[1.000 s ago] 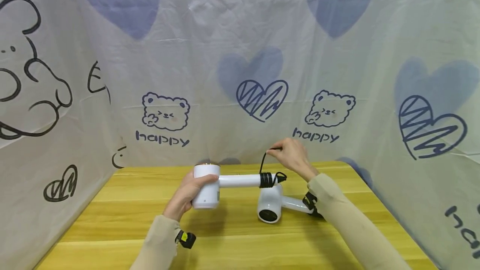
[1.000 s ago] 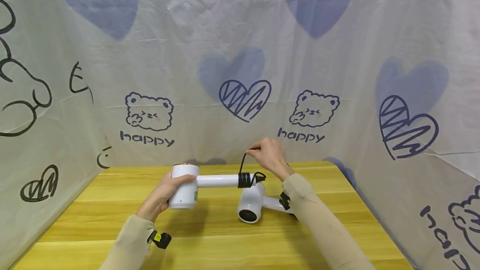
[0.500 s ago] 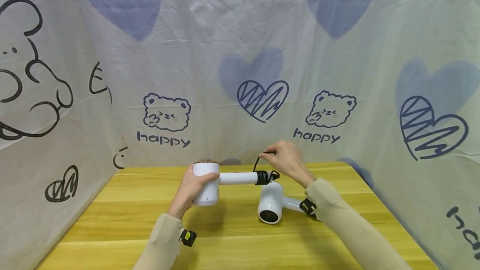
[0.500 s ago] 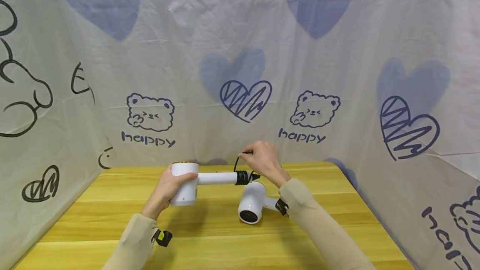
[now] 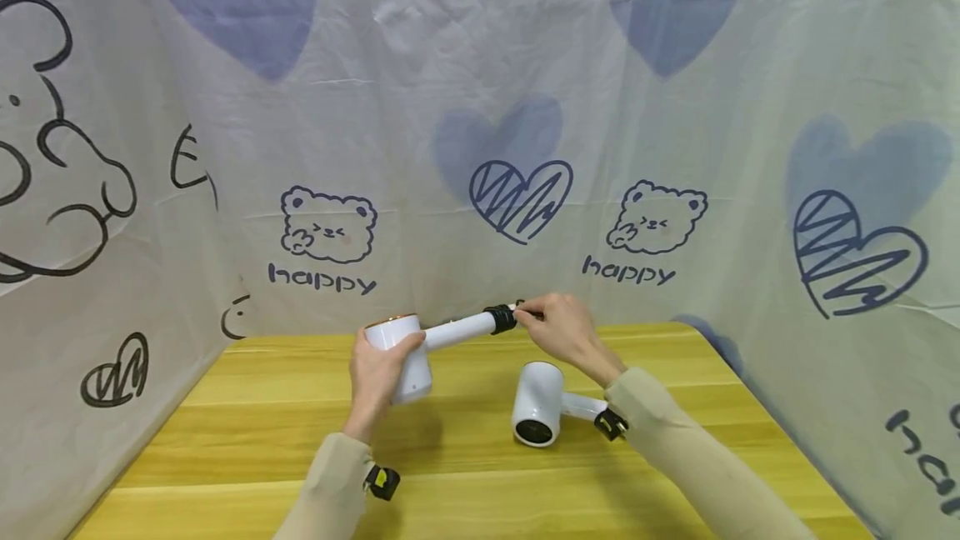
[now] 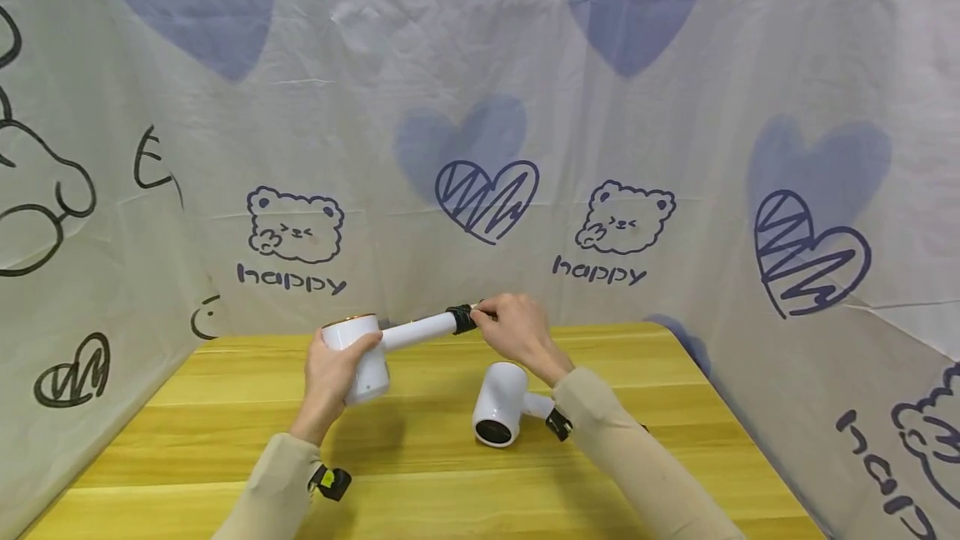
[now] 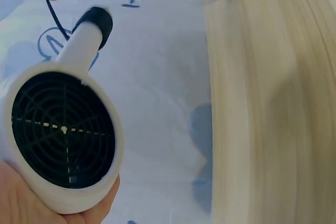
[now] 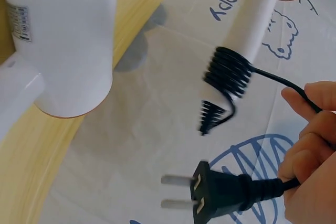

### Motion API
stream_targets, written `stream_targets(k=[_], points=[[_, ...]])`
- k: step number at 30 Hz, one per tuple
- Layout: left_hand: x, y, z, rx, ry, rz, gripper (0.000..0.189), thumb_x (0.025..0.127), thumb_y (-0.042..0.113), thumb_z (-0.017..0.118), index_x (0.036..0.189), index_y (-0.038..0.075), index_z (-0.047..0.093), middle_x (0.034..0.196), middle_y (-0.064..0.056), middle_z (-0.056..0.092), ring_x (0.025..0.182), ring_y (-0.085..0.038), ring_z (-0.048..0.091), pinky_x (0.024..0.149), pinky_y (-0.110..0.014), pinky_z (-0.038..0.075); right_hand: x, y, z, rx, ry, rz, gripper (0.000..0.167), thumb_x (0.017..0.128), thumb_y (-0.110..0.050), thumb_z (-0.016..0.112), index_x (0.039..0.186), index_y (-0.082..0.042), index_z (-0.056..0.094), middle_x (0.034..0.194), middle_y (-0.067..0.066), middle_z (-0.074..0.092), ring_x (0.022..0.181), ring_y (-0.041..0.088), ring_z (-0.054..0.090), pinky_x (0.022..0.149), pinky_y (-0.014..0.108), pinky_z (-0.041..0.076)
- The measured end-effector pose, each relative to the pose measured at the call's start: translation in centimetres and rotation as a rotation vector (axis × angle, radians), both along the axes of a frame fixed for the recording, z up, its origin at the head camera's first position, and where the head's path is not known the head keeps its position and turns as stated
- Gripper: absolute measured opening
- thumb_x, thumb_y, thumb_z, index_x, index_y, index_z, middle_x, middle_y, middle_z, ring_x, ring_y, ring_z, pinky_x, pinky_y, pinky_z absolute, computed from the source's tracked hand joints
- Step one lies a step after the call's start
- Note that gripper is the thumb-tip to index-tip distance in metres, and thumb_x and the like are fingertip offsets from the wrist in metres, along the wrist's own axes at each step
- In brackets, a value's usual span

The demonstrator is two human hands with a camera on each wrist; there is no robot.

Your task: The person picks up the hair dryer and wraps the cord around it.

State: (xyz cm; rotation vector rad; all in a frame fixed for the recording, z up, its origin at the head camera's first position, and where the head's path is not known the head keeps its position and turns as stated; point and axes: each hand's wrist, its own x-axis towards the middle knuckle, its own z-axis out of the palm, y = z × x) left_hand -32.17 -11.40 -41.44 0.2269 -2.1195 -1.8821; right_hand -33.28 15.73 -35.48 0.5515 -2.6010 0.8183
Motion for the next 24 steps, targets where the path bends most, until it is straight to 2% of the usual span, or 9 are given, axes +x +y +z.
stream_targets(k=[5, 9, 13, 18, 21, 24], points=[[-0.1, -0.2, 0.0, 0.159, -0.027, 0.021, 0.085, 0.078, 0.035, 0.081, 0.142, 0.005, 0.033, 0.125, -0.017, 0.050, 0.097, -0.028, 0.059, 0.072, -0.033, 0.057, 0.2, -0.1, -0.4, -0.010, -0.039, 0.064, 0.027, 0.099, -0.025, 0.055, 0.113, -0.014, 0.074, 0.060, -0.003, 0.048, 0.045, 0.008, 0.031, 0.043, 0.021, 0.027], [-0.4, -0.2, 0.0, 0.262, -0.027, 0.027, 0.082, 0.079, 0.034, 0.080, 0.141, 0.005, 0.035, 0.126, -0.015, 0.049, 0.092, -0.024, 0.060, 0.071, -0.033, 0.057, 0.4, -0.1, -0.8, -0.020, -0.088, 0.100, 0.030, 0.101, -0.024, 0.052, 0.121, -0.013, 0.071, 0.058, -0.002, 0.041, 0.043, 0.008, 0.028, 0.042, 0.021, 0.026], [-0.6, -0.3, -0.1, 0.385, -0.022, 0.021, 0.072, 0.082, 0.031, 0.077, 0.138, 0.007, 0.040, 0.120, -0.013, 0.053, 0.084, -0.018, 0.063, 0.071, -0.034, 0.058, 0.6, 0.2, -1.3, 0.009, -0.103, 0.146, 0.031, 0.101, -0.021, 0.051, 0.126, -0.011, 0.067, 0.060, -0.003, 0.043, 0.044, 0.007, 0.029, 0.046, 0.021, 0.031], [-0.6, -0.6, -0.4, 0.522, -0.067, -0.006, 0.072, 0.082, 0.035, 0.078, 0.136, 0.006, 0.040, 0.110, -0.008, 0.060, 0.081, -0.015, 0.066, 0.075, -0.034, 0.059, 0.5, 0.9, -1.8, 0.061, -0.101, 0.235, 0.031, 0.101, -0.017, 0.051, 0.127, -0.009, 0.066, 0.061, -0.005, 0.047, 0.047, 0.005, 0.034, 0.048, 0.021, 0.035], [-0.6, -0.9, -0.5, 0.610, -0.089, -0.029, 0.073, 0.082, 0.037, 0.077, 0.134, 0.005, 0.038, 0.103, -0.003, 0.062, 0.082, -0.013, 0.067, 0.077, -0.032, 0.058, 0.2, 1.7, -2.0, 0.007, -0.216, 0.329, 0.032, 0.102, -0.013, 0.048, 0.129, -0.008, 0.064, 0.063, -0.004, 0.051, 0.051, 0.005, 0.041, 0.048, 0.020, 0.036], [-0.6, -1.2, -0.4, 0.668, -0.097, -0.075, 0.070, 0.084, 0.037, 0.075, 0.133, 0.005, 0.037, 0.098, 0.000, 0.064, 0.083, -0.013, 0.067, 0.078, -0.030, 0.058, -0.4, 3.0, -2.1, -0.103, -0.403, 0.407, 0.034, 0.104, -0.010, 0.043, 0.132, -0.005, 0.061, 0.072, 0.000, 0.058, 0.056, 0.007, 0.046, 0.048, 0.019, 0.038]])
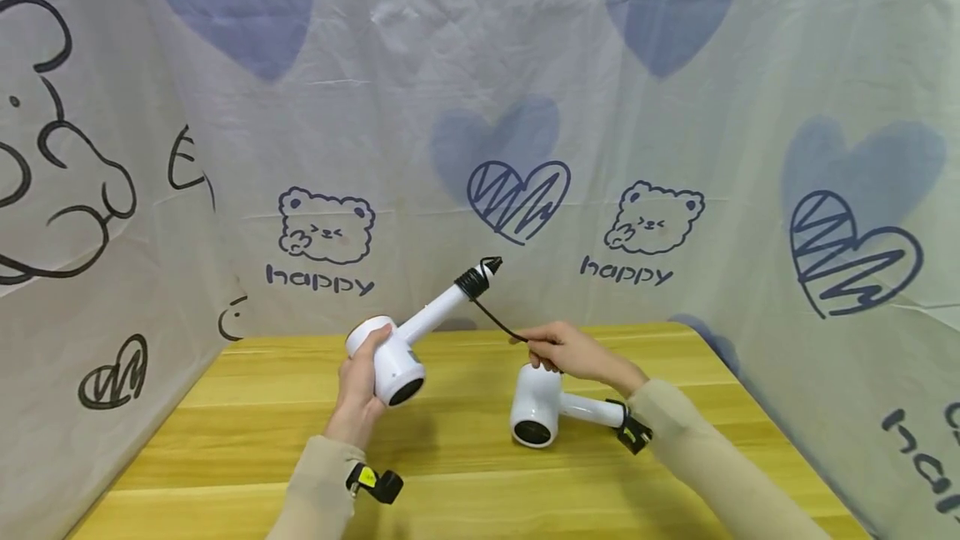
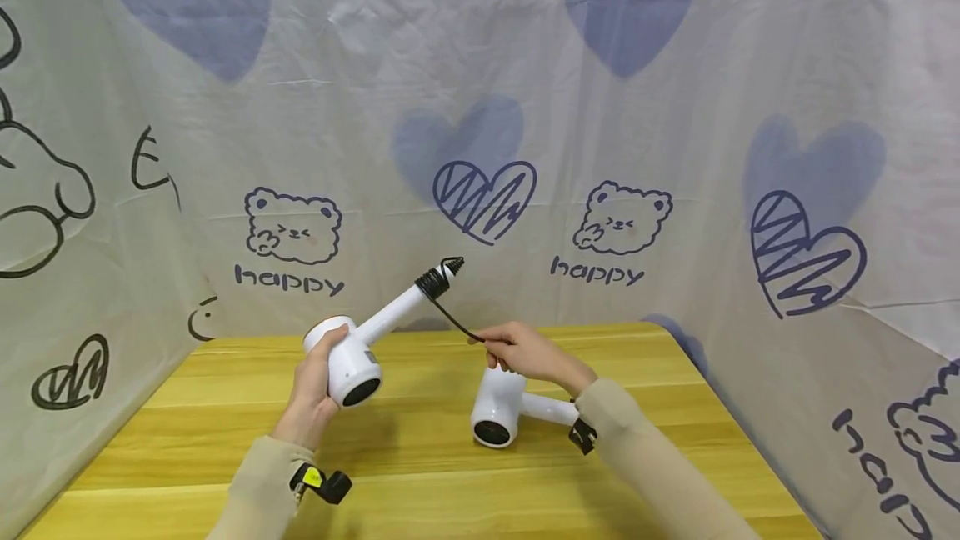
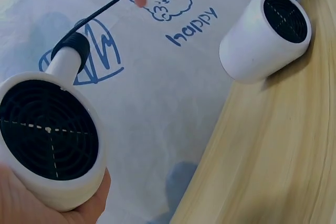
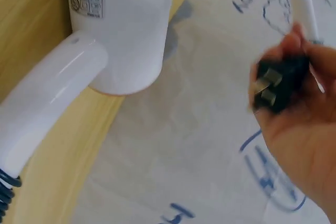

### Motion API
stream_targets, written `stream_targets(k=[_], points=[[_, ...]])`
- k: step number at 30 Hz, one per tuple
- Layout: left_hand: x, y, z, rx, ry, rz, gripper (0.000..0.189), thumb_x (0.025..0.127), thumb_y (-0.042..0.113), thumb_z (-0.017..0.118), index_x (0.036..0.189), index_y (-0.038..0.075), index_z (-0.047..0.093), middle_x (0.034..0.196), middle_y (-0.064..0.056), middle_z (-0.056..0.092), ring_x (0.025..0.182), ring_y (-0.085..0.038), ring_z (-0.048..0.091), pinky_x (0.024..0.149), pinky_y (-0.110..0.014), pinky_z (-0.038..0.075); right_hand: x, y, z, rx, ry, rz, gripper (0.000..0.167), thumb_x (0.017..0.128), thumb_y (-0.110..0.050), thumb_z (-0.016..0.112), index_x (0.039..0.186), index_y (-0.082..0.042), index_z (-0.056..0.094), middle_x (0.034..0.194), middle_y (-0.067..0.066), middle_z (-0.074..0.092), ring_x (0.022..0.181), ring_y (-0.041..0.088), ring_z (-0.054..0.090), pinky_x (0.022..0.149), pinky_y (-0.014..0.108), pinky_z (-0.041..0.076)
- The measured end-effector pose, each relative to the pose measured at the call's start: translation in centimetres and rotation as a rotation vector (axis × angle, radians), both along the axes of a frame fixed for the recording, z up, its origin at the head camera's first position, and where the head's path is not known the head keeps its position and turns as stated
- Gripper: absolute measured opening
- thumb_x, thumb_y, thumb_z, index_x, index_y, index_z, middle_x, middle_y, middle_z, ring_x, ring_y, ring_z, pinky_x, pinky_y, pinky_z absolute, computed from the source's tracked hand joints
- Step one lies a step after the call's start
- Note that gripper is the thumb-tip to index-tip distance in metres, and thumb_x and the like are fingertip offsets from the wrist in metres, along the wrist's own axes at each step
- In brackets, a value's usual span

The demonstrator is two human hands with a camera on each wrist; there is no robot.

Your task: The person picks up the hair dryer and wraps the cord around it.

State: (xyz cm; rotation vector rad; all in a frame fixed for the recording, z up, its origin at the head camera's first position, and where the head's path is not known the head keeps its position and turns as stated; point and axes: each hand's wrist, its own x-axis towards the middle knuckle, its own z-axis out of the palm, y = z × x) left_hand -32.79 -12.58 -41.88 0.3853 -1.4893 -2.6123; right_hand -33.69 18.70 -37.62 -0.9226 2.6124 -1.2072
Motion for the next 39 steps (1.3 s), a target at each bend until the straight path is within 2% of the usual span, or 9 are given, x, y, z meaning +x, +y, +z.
stream_targets(k=[5, 8, 15, 18, 22, 27, 30, 33, 39], points=[[0.1, -0.2, 0.3, 0.078, 0.026, -0.088, 0.061, 0.089, 0.034, 0.070, 0.132, 0.007, 0.038, 0.094, 0.000, 0.065, 0.078, -0.016, 0.067, 0.076, -0.031, 0.058, -1.0, 1.9, 0.1, -0.056, -0.237, 0.019, 0.031, 0.104, -0.014, 0.046, 0.127, -0.003, 0.064, 0.089, 0.014, 0.066, 0.071, 0.012, 0.055, 0.059, 0.020, 0.045], [0.2, -0.1, 0.4, 0.104, 0.043, -0.142, 0.052, 0.092, 0.033, 0.066, 0.129, 0.008, 0.039, 0.092, -0.001, 0.065, 0.075, -0.017, 0.066, 0.073, -0.031, 0.058, -1.5, 2.7, 0.1, -0.029, -0.328, 0.003, 0.028, 0.101, -0.020, 0.054, 0.117, -0.004, 0.069, 0.087, 0.011, 0.067, 0.072, 0.012, 0.056, 0.059, 0.020, 0.046], [0.4, 0.3, 0.7, 0.072, 0.056, -0.286, 0.046, 0.095, 0.034, 0.058, 0.128, 0.008, 0.039, 0.089, -0.001, 0.065, 0.074, -0.014, 0.065, 0.071, -0.027, 0.056, -2.8, 3.5, -0.3, -0.003, -0.525, -0.104, 0.034, 0.094, -0.026, 0.065, 0.112, 0.003, 0.070, 0.076, -0.001, 0.067, 0.058, 0.009, 0.045, 0.045, 0.019, 0.029], [0.6, 0.5, 0.6, 0.056, 0.026, -0.379, 0.051, 0.095, 0.037, 0.055, 0.132, 0.008, 0.036, 0.090, -0.002, 0.064, 0.074, -0.015, 0.064, 0.070, -0.027, 0.056, -3.0, 3.6, -0.4, 0.083, -0.447, -0.169, 0.033, 0.091, -0.029, 0.068, 0.104, 0.001, 0.073, 0.071, -0.002, 0.063, 0.054, 0.008, 0.040, 0.044, 0.019, 0.024], [0.9, 0.4, 0.0, 0.025, -0.001, -0.527, 0.052, 0.096, 0.038, 0.051, 0.132, 0.006, 0.033, 0.089, -0.003, 0.064, 0.073, -0.016, 0.065, 0.069, -0.028, 0.057, -3.1, 3.0, -0.4, 0.164, -0.234, -0.250, 0.022, 0.089, -0.028, 0.071, 0.087, -0.007, 0.076, 0.071, -0.001, 0.062, 0.053, 0.009, 0.032, 0.046, 0.020, 0.025], [1.0, 0.3, -0.9, -0.056, 0.026, -0.685, 0.058, 0.097, 0.039, 0.048, 0.137, 0.003, 0.027, 0.092, -0.004, 0.064, 0.077, -0.018, 0.068, 0.072, -0.030, 0.058, -3.5, 2.2, -0.2, 0.130, -0.002, -0.292, 0.017, 0.086, -0.011, 0.067, 0.070, -0.009, 0.064, 0.065, 0.000, 0.055, 0.055, 0.011, 0.039, 0.050, 0.022, 0.035], [1.0, 0.2, -1.1, -0.108, 0.025, -0.701, 0.061, 0.097, 0.038, 0.050, 0.140, 0.002, 0.025, 0.096, -0.004, 0.063, 0.078, -0.019, 0.068, 0.073, -0.032, 0.058, -3.7, 2.0, 0.2, 0.158, 0.147, -0.270, 0.013, 0.083, -0.004, 0.064, 0.071, -0.006, 0.068, 0.064, 0.000, 0.060, 0.057, 0.009, 0.048, 0.052, 0.022, 0.043], [1.0, 0.1, -1.2, -0.187, 0.026, -0.681, 0.062, 0.095, 0.038, 0.054, 0.138, 0.001, 0.029, 0.096, -0.005, 0.064, 0.079, -0.019, 0.067, 0.074, -0.034, 0.058, -3.6, 1.8, 0.5, 0.194, 0.248, -0.272, 0.010, 0.085, -0.012, 0.071, 0.089, -0.006, 0.077, 0.083, 0.004, 0.074, 0.069, 0.010, 0.061, 0.064, 0.025, 0.052], [0.9, 0.3, -0.8, -0.399, 0.070, -0.577, 0.064, 0.088, 0.034, 0.065, 0.136, 0.002, 0.037, 0.101, -0.010, 0.063, 0.081, -0.023, 0.067, 0.073, -0.040, 0.060, -3.2, 0.9, 1.1, 0.184, 0.246, -0.355, 0.014, 0.084, -0.029, 0.077, 0.089, -0.016, 0.077, 0.086, -0.003, 0.073, 0.072, 0.010, 0.063, 0.068, 0.028, 0.054]])
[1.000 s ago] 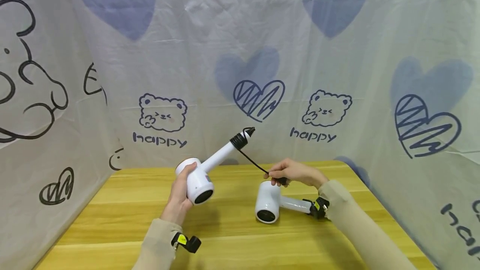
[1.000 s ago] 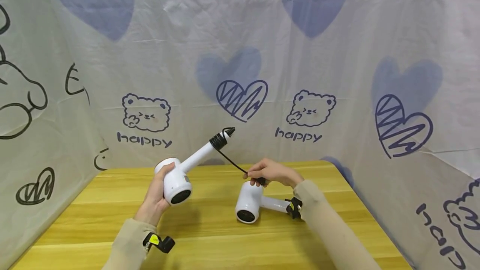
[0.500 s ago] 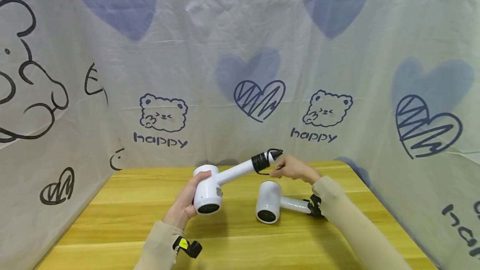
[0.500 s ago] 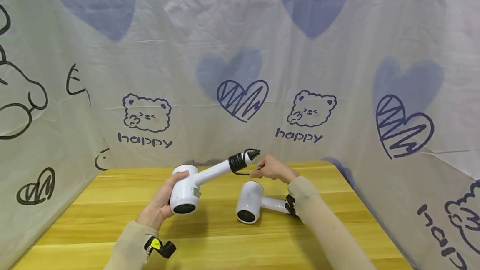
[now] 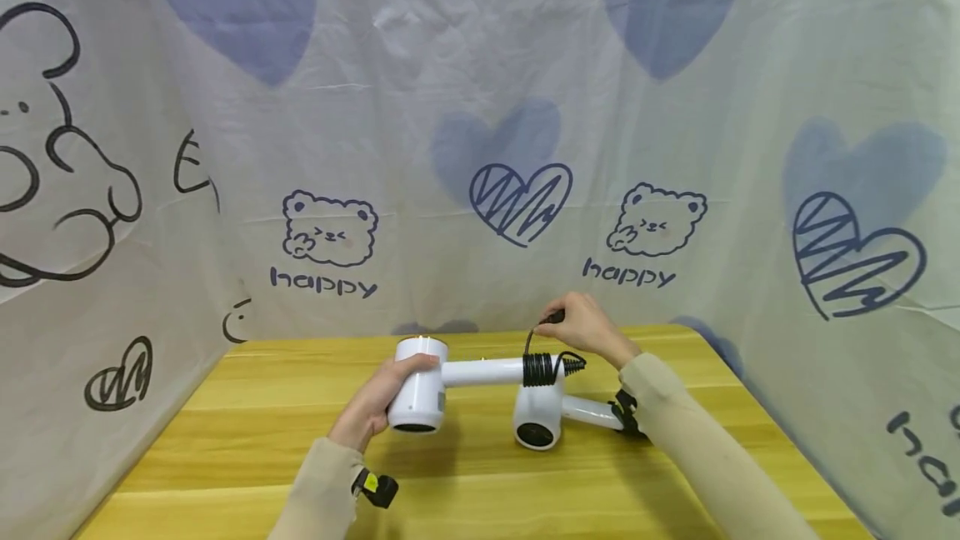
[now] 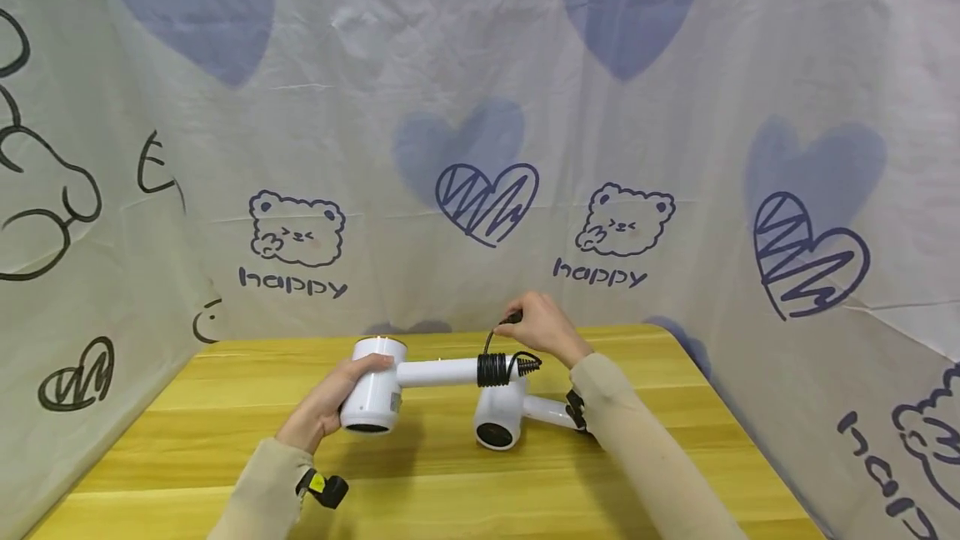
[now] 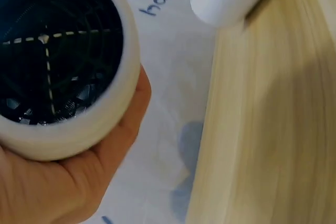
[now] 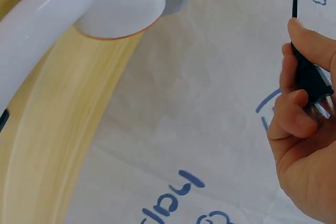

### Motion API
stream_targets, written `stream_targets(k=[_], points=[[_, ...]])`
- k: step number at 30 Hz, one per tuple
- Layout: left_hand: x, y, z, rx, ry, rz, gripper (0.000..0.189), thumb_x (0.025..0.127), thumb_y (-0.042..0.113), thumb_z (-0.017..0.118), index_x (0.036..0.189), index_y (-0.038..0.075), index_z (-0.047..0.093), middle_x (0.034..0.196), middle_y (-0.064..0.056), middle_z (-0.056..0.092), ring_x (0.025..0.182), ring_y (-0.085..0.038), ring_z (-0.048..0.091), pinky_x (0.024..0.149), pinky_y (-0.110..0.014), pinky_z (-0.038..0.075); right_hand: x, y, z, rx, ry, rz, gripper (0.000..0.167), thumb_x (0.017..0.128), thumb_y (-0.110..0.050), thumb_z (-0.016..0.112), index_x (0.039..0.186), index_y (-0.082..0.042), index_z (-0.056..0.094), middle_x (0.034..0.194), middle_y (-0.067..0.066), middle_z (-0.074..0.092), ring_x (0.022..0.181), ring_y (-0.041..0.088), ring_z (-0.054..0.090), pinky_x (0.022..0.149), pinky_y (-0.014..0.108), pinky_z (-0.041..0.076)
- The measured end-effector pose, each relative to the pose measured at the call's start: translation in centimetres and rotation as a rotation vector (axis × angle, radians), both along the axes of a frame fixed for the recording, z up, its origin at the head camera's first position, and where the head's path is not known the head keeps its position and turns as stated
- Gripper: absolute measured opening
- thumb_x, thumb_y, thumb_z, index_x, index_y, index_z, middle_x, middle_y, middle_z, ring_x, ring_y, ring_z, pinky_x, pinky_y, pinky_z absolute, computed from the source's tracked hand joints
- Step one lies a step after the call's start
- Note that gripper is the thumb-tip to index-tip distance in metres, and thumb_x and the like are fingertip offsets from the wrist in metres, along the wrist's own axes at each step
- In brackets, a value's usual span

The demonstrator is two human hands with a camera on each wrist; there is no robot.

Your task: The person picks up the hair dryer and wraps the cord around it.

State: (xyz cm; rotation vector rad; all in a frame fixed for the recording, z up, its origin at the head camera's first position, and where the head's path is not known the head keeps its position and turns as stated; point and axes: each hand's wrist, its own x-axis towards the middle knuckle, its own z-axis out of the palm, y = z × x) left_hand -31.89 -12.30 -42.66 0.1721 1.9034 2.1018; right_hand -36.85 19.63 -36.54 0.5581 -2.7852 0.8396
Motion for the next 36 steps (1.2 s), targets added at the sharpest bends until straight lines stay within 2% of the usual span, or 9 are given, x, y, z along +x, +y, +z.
stream_targets(k=[5, 8, 11, 16, 19, 22, 27, 33, 36], points=[[0.0, 0.1, 0.2, -0.082, 0.036, 0.086, 0.065, 0.084, 0.034, 0.071, 0.135, 0.007, 0.040, 0.104, -0.015, 0.063, 0.081, -0.025, 0.067, 0.069, -0.043, 0.060, 0.9, -1.0, 0.7, -0.020, 0.047, 0.005, 0.015, 0.084, -0.029, 0.077, 0.090, -0.016, 0.077, 0.087, -0.003, 0.073, 0.073, 0.010, 0.063, 0.068, 0.028, 0.054], [-0.2, 0.2, 0.2, -0.095, 0.053, 0.139, 0.065, 0.083, 0.034, 0.073, 0.132, 0.005, 0.043, 0.102, -0.016, 0.063, 0.078, -0.025, 0.067, 0.067, -0.041, 0.060, 1.8, -1.9, 1.3, -0.035, 0.091, 0.017, 0.016, 0.083, -0.029, 0.077, 0.090, -0.015, 0.077, 0.087, -0.002, 0.074, 0.074, 0.011, 0.064, 0.068, 0.028, 0.055], [-0.5, 0.3, 0.3, -0.107, 0.083, 0.225, 0.063, 0.082, 0.033, 0.075, 0.129, 0.002, 0.046, 0.100, -0.015, 0.064, 0.074, -0.023, 0.066, 0.065, -0.038, 0.059, 2.6, -2.7, 1.5, -0.049, 0.130, 0.022, 0.015, 0.081, -0.028, 0.079, 0.088, -0.015, 0.076, 0.086, -0.002, 0.073, 0.074, 0.011, 0.063, 0.066, 0.026, 0.055], [-0.8, 0.5, 0.4, -0.107, 0.123, 0.361, 0.065, 0.080, 0.035, 0.078, 0.126, 0.001, 0.047, 0.101, -0.014, 0.063, 0.073, -0.021, 0.065, 0.064, -0.037, 0.059, 3.7, -3.6, 0.6, -0.085, 0.165, 0.044, 0.010, 0.082, -0.025, 0.078, 0.084, -0.017, 0.074, 0.082, -0.002, 0.071, 0.069, 0.009, 0.059, 0.060, 0.024, 0.051], [-1.0, 0.4, 0.2, -0.072, 0.115, 0.400, 0.068, 0.079, 0.037, 0.078, 0.127, 0.001, 0.046, 0.100, -0.013, 0.063, 0.073, -0.021, 0.065, 0.064, -0.037, 0.059, 4.0, -4.1, -0.5, -0.091, 0.223, 0.081, 0.008, 0.084, -0.023, 0.077, 0.081, -0.018, 0.070, 0.079, -0.004, 0.069, 0.066, 0.008, 0.058, 0.059, 0.024, 0.049], [-1.1, 0.1, -0.2, -0.019, 0.049, 0.405, 0.069, 0.079, 0.038, 0.078, 0.126, 0.000, 0.045, 0.094, -0.010, 0.065, 0.072, -0.020, 0.066, 0.064, -0.037, 0.059, 4.1, -4.5, -1.8, -0.021, 0.332, 0.129, 0.010, 0.084, -0.020, 0.077, 0.081, -0.019, 0.067, 0.080, -0.006, 0.067, 0.068, 0.007, 0.056, 0.062, 0.023, 0.048], [-1.2, -0.4, -1.2, 0.070, -0.061, 0.351, 0.068, 0.082, 0.039, 0.075, 0.126, -0.004, 0.044, 0.089, -0.009, 0.067, 0.072, -0.021, 0.068, 0.067, -0.037, 0.060, 4.1, -5.2, -3.6, 0.140, 0.491, 0.152, 0.016, 0.082, -0.017, 0.077, 0.082, -0.018, 0.061, 0.086, -0.007, 0.063, 0.076, 0.008, 0.051, 0.065, 0.024, 0.046], [-1.4, -0.6, -1.7, 0.152, -0.121, 0.279, 0.067, 0.087, 0.041, 0.068, 0.129, -0.003, 0.041, 0.088, -0.007, 0.066, 0.072, -0.019, 0.068, 0.068, -0.034, 0.059, 3.6, -5.9, -4.1, 0.186, 0.638, 0.172, 0.023, 0.079, -0.016, 0.080, 0.076, -0.017, 0.058, 0.101, 0.000, 0.063, 0.093, 0.019, 0.054, 0.081, 0.038, 0.047], [-1.6, -0.8, -1.8, 0.175, -0.145, 0.258, 0.066, 0.089, 0.042, 0.065, 0.131, -0.003, 0.039, 0.087, -0.005, 0.065, 0.071, -0.017, 0.067, 0.067, -0.031, 0.059, 3.4, -6.0, -4.1, 0.177, 0.664, 0.187, 0.025, 0.080, -0.022, 0.082, 0.075, -0.017, 0.058, 0.109, 0.002, 0.065, 0.100, 0.021, 0.057, 0.086, 0.043, 0.048]])
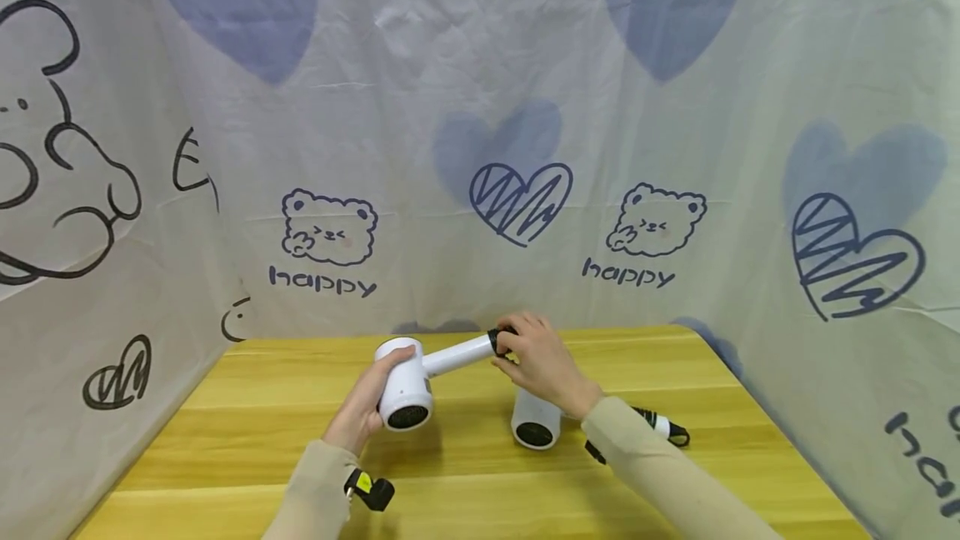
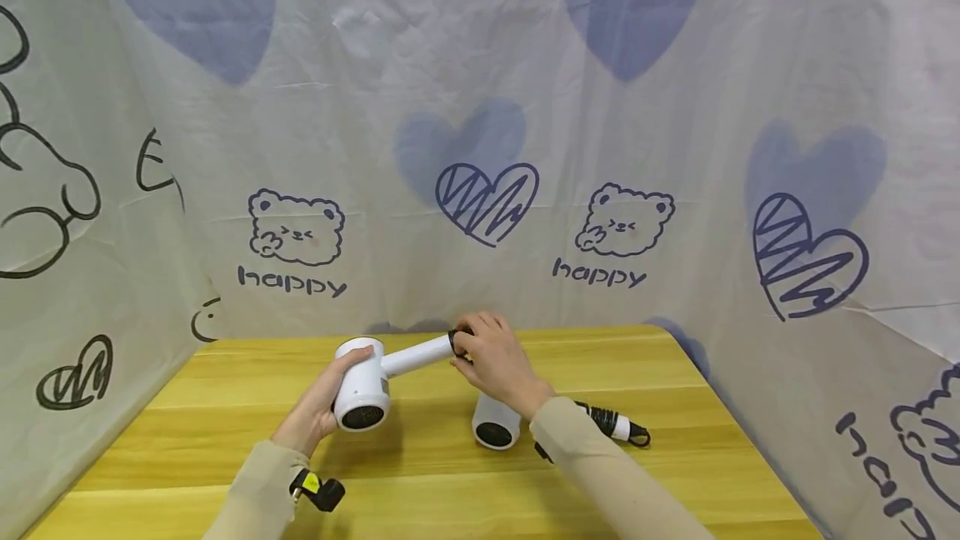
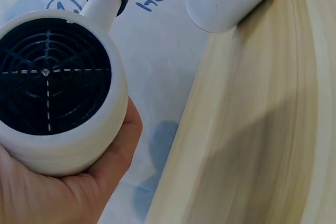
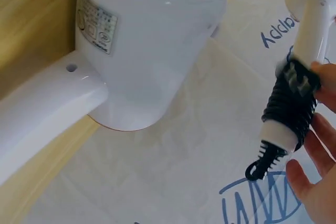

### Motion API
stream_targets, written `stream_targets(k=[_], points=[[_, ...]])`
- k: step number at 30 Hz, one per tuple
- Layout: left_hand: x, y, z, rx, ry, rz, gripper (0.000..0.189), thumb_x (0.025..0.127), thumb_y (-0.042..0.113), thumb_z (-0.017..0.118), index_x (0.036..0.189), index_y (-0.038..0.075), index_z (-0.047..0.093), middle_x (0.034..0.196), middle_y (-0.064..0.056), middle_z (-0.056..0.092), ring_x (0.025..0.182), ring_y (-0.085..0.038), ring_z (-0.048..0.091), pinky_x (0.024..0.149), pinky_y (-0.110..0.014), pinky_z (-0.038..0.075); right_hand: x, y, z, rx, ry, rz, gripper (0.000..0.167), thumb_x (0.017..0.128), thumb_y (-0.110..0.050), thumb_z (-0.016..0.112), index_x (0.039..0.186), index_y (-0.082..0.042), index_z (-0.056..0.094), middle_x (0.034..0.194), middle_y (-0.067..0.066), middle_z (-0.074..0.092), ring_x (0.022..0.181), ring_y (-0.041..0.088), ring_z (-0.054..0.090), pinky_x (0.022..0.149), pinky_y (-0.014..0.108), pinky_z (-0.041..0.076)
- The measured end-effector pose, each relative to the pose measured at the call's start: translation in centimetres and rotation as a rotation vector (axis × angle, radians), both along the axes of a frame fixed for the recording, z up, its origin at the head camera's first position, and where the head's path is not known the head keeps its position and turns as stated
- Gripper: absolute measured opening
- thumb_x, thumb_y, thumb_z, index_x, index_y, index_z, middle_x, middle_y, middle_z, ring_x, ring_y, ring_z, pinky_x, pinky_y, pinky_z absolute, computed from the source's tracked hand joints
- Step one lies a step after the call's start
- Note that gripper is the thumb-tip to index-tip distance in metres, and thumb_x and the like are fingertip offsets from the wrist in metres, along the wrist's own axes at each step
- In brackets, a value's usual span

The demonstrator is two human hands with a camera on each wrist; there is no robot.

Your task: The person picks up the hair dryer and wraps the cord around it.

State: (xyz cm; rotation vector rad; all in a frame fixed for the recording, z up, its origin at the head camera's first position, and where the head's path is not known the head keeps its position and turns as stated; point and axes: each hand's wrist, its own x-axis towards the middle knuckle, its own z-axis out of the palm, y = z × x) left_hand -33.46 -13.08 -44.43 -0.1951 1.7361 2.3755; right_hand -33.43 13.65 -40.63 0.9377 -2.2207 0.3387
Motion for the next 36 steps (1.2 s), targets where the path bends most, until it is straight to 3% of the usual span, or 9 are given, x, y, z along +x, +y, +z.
stream_targets(k=[6, 14, 18, 21, 25, 27, 30, 34, 36], points=[[0.0, -0.7, -0.6, -0.028, -0.024, -0.061, 0.068, 0.090, 0.044, 0.062, 0.133, -0.002, 0.036, 0.089, -0.005, 0.065, 0.072, -0.016, 0.067, 0.068, -0.030, 0.058, -0.5, -0.2, -0.4, -0.034, -0.132, 0.023, 0.024, 0.079, -0.028, 0.082, 0.078, -0.018, 0.060, 0.114, 0.004, 0.068, 0.110, 0.023, 0.059, 0.092, 0.047, 0.047], [0.1, -0.7, -0.7, -0.094, -0.013, -0.083, 0.075, 0.086, 0.051, 0.066, 0.135, 0.000, 0.038, 0.094, -0.006, 0.065, 0.076, -0.017, 0.067, 0.070, -0.031, 0.057, -0.6, -0.2, -0.8, 0.043, -0.371, -0.054, 0.053, 0.083, -0.037, 0.078, 0.128, -0.015, 0.061, 0.125, 0.005, 0.066, 0.113, 0.025, 0.061, 0.097, 0.048, 0.047], [0.3, -0.3, -0.5, -0.093, 0.000, -0.095, 0.073, 0.088, 0.049, 0.064, 0.134, -0.001, 0.038, 0.093, -0.006, 0.064, 0.075, -0.016, 0.067, 0.070, -0.030, 0.056, -0.3, -0.7, -0.8, 0.121, -0.367, -0.137, 0.043, 0.085, -0.037, 0.076, 0.122, -0.020, 0.065, 0.122, 0.003, 0.066, 0.111, 0.026, 0.058, 0.093, 0.052, 0.044], [0.6, -0.1, -0.3, -0.117, 0.033, -0.093, 0.069, 0.089, 0.046, 0.063, 0.135, 0.002, 0.036, 0.093, -0.007, 0.065, 0.074, -0.017, 0.067, 0.068, -0.031, 0.057, -0.3, -0.9, -1.1, 0.148, -0.371, -0.143, 0.037, 0.086, -0.035, 0.075, 0.119, -0.021, 0.067, 0.117, 0.002, 0.067, 0.103, 0.024, 0.056, 0.087, 0.050, 0.043], [0.7, -0.4, 0.0, -0.224, 0.122, -0.088, 0.063, 0.091, 0.043, 0.061, 0.140, 0.012, 0.034, 0.111, -0.013, 0.060, 0.082, -0.019, 0.065, 0.070, -0.031, 0.055, -0.5, -0.6, -1.6, 0.159, -0.439, -0.068, 0.032, 0.085, -0.034, 0.075, 0.114, -0.020, 0.069, 0.109, -0.002, 0.071, 0.093, 0.017, 0.057, 0.080, 0.039, 0.043], [0.7, -0.8, 0.3, -0.271, 0.181, -0.124, 0.062, 0.093, 0.040, 0.059, 0.145, 0.017, 0.033, 0.126, -0.017, 0.052, 0.090, -0.021, 0.062, 0.074, -0.030, 0.053, -0.6, -0.4, -1.5, 0.152, -0.498, -0.026, 0.028, 0.085, -0.032, 0.075, 0.111, -0.020, 0.070, 0.105, -0.004, 0.072, 0.089, 0.014, 0.058, 0.078, 0.035, 0.045], [0.8, -1.4, 0.6, -0.319, 0.277, -0.211, 0.060, 0.096, 0.041, 0.054, 0.149, 0.023, 0.033, 0.142, -0.017, 0.042, 0.104, -0.021, 0.056, 0.085, -0.029, 0.048, -0.8, -0.1, -1.1, 0.145, -0.591, 0.024, 0.024, 0.086, -0.031, 0.074, 0.107, -0.020, 0.071, 0.098, -0.006, 0.071, 0.082, 0.011, 0.057, 0.075, 0.032, 0.046], [1.3, -2.7, 0.8, -0.330, 0.440, -0.368, 0.058, 0.100, 0.039, 0.045, 0.152, 0.018, 0.031, 0.147, -0.017, 0.037, 0.117, -0.019, 0.047, 0.100, -0.032, 0.037, -1.1, 0.3, -0.8, 0.117, -0.741, 0.083, 0.019, 0.087, -0.030, 0.073, 0.103, -0.020, 0.071, 0.091, -0.006, 0.067, 0.074, 0.010, 0.052, 0.069, 0.029, 0.044], [1.4, -3.4, 0.7, -0.325, 0.526, -0.442, 0.063, 0.098, 0.034, 0.049, 0.153, 0.013, 0.027, 0.145, -0.015, 0.037, 0.120, -0.019, 0.045, 0.102, -0.035, 0.036, -1.3, 0.4, -0.7, 0.095, -0.818, 0.110, 0.014, 0.088, -0.029, 0.073, 0.099, -0.020, 0.070, 0.085, -0.006, 0.063, 0.071, 0.011, 0.050, 0.067, 0.028, 0.043]])
